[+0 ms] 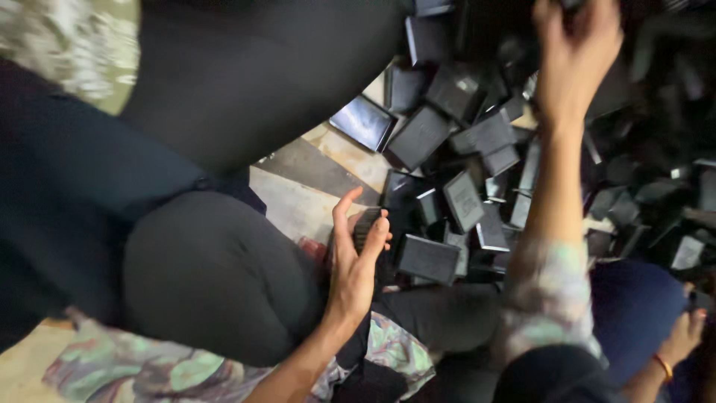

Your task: The person sits on the floor and repeatedly picks up small black plastic cases, opens them, and snaps the two halves together. The person places the assembled cases into a nearby cardboard box.

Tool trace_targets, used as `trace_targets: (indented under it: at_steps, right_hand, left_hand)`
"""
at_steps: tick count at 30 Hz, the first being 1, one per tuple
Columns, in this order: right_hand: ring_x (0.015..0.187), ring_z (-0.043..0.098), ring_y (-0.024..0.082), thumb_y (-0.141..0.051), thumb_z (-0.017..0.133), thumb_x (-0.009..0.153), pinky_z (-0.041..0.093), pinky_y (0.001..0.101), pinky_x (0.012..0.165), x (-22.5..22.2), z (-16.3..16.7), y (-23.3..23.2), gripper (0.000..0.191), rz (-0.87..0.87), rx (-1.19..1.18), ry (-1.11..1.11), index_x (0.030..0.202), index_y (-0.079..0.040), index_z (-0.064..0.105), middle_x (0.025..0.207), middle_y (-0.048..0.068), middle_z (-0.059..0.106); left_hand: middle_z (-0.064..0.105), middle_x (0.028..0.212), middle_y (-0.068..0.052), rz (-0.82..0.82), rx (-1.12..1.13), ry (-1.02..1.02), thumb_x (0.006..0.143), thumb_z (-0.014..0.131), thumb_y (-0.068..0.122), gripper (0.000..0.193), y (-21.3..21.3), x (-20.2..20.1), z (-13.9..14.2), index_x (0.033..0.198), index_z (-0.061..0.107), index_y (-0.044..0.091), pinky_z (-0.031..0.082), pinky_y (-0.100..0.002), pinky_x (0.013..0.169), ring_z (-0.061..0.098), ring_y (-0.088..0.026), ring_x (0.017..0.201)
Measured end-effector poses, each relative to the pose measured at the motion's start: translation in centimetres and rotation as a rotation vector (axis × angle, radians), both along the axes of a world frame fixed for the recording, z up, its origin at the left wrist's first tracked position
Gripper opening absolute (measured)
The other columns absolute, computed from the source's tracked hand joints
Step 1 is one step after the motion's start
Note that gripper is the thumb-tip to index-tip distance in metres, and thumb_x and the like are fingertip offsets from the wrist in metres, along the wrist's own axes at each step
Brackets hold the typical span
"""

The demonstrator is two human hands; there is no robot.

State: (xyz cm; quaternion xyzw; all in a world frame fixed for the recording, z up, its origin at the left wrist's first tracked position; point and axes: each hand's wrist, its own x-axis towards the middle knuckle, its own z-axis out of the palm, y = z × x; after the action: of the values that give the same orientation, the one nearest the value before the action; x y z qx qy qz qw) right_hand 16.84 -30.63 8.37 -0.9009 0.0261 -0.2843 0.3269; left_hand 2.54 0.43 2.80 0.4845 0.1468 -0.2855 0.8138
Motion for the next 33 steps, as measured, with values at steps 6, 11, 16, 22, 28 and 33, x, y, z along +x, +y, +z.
trace_targets:
  at_steps: [6, 11, 16, 22, 28, 33]
  right_hand:
    - [0.096, 0.055, 0.004, -0.013, 0.065, 0.098, 0.045, 0.0191, 0.086, -13.0, 4.7, 8.7, 0.032, 0.131, 0.397, 0.488, 0.13, -0.007, 0.064, 0.108, -0.005, 0.061]
    - [0.085, 0.042, 0.02, -0.018, 0.066, 0.103, 0.036, 0.0318, 0.077, -16.8, 1.5, 16.2, 0.061, -0.112, 0.527, 0.742, 0.163, -0.015, 0.056, 0.096, 0.008, 0.041]
    - [0.141, 0.047, 0.026, -0.02, 0.06, 0.107, 0.033, 0.0348, 0.113, -18.6, -1.3, 21.9, 0.052, 0.114, 0.18, 0.301, 0.154, -0.004, 0.045, 0.154, 0.026, 0.053]
    - [0.11, 0.053, 0.06, -0.02, 0.066, 0.1, 0.042, 0.0599, 0.084, -20.9, 3.3, 25.7, 0.058, -0.479, 0.561, 0.692, 0.157, -0.02, 0.055, 0.119, 0.04, 0.068]
    - [0.126, 0.063, 0.02, -0.018, 0.066, 0.096, 0.047, 0.0319, 0.102, -21.2, 5.6, 27.9, 0.05, -0.064, 0.081, 0.258, 0.143, -0.003, 0.058, 0.138, 0.022, 0.067]
    - [0.118, 0.069, 0.029, -0.022, 0.064, 0.094, 0.052, 0.0333, 0.098, -20.9, 4.9, 28.3, 0.052, -0.241, 0.303, 0.435, 0.144, -0.01, 0.059, 0.13, 0.017, 0.074]
  left_hand:
    - [0.066, 0.101, -0.005, 0.063, 0.108, -0.11, 0.097, 0.064, 0.037, 0.042, 0.0, 0.6, 0.1, 0.129, 0.061, 0.01, 0.05, -0.028, 0.078, 0.06, -0.014, 0.085]
    - [0.062, 0.107, -0.005, 0.163, -0.098, -0.151, 0.101, 0.061, 0.04, 0.037, 0.0, 0.6, -0.5, 0.117, 0.065, 0.008, 0.046, -0.027, 0.087, 0.057, -0.013, 0.098]
    - [0.061, 0.104, -0.002, 0.161, -0.276, -0.11, 0.103, 0.051, 0.043, 0.036, 0.2, 0.1, -0.8, 0.111, 0.065, 0.01, 0.045, -0.028, 0.088, 0.056, -0.013, 0.098]
    - [0.059, 0.1, -0.003, 0.101, -0.233, -0.287, 0.107, 0.045, 0.039, 0.035, 0.8, 0.0, 0.6, 0.105, 0.064, 0.009, 0.045, -0.026, 0.086, 0.055, -0.012, 0.094]
    - [0.062, 0.093, -0.002, 0.127, -0.323, -0.155, 0.106, 0.047, 0.037, 0.036, 1.2, -0.3, 1.6, 0.098, 0.066, 0.008, 0.048, -0.028, 0.074, 0.056, -0.012, 0.084]
    - [0.063, 0.093, -0.003, 0.152, -0.304, -0.158, 0.108, 0.048, 0.037, 0.037, 1.5, -0.5, 1.9, 0.1, 0.068, 0.006, 0.049, -0.028, 0.076, 0.057, -0.013, 0.084]
